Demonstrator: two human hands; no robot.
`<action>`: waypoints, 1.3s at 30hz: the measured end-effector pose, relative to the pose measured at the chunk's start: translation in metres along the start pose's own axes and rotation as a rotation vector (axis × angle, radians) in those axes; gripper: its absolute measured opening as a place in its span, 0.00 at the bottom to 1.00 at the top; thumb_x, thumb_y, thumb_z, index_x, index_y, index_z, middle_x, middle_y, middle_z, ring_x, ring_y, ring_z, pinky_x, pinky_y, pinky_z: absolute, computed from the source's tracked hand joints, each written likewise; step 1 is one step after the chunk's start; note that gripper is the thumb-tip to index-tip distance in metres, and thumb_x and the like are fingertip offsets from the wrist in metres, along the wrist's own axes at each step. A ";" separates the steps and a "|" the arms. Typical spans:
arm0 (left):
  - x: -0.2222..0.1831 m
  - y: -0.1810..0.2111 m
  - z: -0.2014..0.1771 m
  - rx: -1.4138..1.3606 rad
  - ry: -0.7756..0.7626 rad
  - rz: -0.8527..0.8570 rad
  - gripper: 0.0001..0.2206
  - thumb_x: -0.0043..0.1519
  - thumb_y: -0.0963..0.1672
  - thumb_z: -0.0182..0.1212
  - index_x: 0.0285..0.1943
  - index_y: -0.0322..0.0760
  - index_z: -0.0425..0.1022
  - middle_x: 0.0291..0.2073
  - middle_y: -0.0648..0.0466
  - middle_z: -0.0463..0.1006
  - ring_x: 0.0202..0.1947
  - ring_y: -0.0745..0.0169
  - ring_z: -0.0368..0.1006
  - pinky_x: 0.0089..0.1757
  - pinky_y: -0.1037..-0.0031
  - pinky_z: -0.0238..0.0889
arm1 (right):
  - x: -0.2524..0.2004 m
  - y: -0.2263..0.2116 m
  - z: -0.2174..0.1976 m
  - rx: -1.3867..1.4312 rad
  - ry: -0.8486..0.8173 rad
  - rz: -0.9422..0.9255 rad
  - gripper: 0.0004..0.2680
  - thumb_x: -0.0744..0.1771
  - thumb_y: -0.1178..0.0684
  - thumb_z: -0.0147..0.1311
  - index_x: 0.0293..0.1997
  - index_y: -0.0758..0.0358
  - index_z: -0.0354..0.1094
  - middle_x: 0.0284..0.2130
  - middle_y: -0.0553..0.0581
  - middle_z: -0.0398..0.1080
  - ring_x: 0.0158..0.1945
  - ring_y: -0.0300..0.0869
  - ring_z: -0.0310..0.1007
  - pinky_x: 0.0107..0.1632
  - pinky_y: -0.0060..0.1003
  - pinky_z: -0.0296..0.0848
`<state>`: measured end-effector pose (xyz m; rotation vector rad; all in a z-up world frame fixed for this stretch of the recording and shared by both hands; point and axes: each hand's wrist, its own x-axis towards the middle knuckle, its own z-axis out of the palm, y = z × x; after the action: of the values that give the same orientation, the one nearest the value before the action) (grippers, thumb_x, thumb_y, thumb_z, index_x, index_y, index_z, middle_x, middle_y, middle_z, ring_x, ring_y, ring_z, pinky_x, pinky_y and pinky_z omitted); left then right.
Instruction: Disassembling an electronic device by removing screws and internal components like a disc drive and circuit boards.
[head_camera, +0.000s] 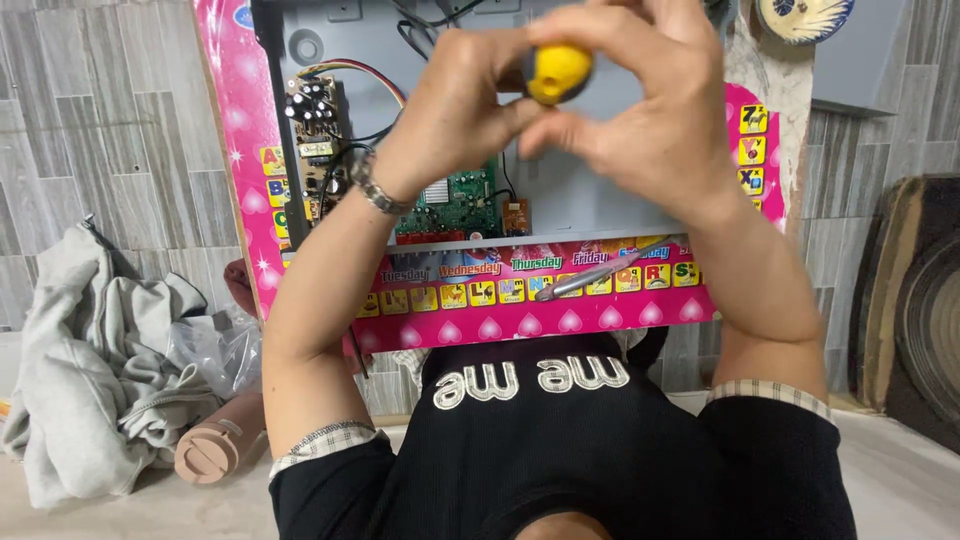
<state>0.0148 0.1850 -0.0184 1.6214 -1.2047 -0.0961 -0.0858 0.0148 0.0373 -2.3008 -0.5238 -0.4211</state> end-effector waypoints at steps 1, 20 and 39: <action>0.002 0.002 0.004 0.045 0.030 0.017 0.11 0.48 0.35 0.73 0.38 0.23 0.77 0.28 0.48 0.79 0.23 0.62 0.69 0.28 0.74 0.64 | -0.001 0.001 0.002 -0.025 0.088 -0.019 0.20 0.63 0.59 0.81 0.54 0.74 0.73 0.46 0.64 0.70 0.44 0.51 0.67 0.50 0.44 0.67; 0.006 -0.004 0.008 -0.152 -0.020 0.044 0.13 0.56 0.34 0.72 0.47 0.23 0.75 0.38 0.47 0.81 0.34 0.60 0.77 0.40 0.71 0.74 | -0.008 0.016 -0.010 0.084 0.108 -0.006 0.11 0.68 0.73 0.67 0.54 0.81 0.71 0.46 0.68 0.74 0.45 0.53 0.74 0.52 0.43 0.71; 0.032 0.049 -0.010 0.557 -0.278 0.222 0.33 0.61 0.35 0.71 0.73 0.41 0.56 0.56 0.46 0.70 0.44 0.49 0.71 0.43 0.65 0.68 | -0.043 0.065 -0.006 0.688 0.066 0.221 0.08 0.73 0.69 0.50 0.59 0.71 0.63 0.54 0.62 0.69 0.56 0.42 0.72 0.61 0.29 0.74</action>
<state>0.0053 0.1720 0.0387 1.9781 -1.7266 0.1770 -0.0917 -0.0424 -0.0159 -1.6492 -0.3094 -0.1668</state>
